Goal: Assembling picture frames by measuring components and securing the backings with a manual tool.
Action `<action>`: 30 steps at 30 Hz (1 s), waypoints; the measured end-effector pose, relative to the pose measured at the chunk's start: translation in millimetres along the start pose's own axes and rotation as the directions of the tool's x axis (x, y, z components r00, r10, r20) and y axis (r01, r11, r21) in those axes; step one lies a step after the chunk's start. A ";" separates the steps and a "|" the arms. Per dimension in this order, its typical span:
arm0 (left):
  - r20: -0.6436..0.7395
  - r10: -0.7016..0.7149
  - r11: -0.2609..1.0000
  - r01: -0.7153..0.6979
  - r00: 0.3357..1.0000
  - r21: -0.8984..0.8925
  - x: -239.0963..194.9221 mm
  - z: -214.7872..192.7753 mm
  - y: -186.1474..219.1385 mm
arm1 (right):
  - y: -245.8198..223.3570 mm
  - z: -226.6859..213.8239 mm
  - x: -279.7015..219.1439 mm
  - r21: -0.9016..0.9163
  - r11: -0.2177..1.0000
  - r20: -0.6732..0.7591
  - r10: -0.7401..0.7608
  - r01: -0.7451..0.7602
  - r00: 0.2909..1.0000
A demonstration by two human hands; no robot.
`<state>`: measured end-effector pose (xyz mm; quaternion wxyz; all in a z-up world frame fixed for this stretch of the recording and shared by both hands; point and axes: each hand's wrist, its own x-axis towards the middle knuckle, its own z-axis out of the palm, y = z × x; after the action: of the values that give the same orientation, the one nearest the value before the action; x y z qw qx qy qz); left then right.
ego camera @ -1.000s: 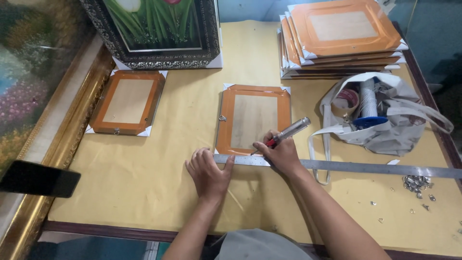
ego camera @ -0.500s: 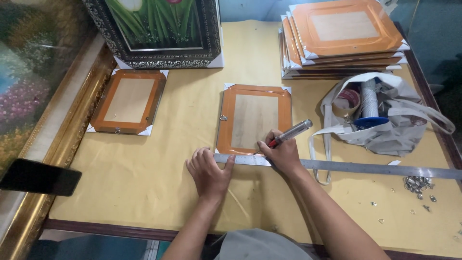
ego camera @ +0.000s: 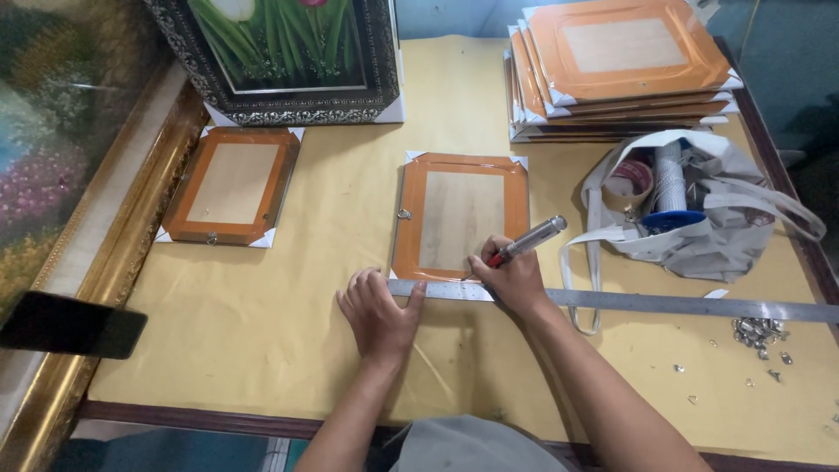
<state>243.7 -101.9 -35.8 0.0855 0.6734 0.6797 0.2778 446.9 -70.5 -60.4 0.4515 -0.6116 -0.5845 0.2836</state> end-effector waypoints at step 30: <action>0.020 -0.012 1.000 0.012 1.000 -0.004 0.7 -1.1 0.4 | -0.3 1.0 -2.3 0.056 0.995 0.017 -0.083 0.081 0.996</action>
<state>243.4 -101.6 -34.5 0.0953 0.6719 0.6824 0.2717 445.6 -72.6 -61.0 0.4740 -0.5715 -0.6053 0.2869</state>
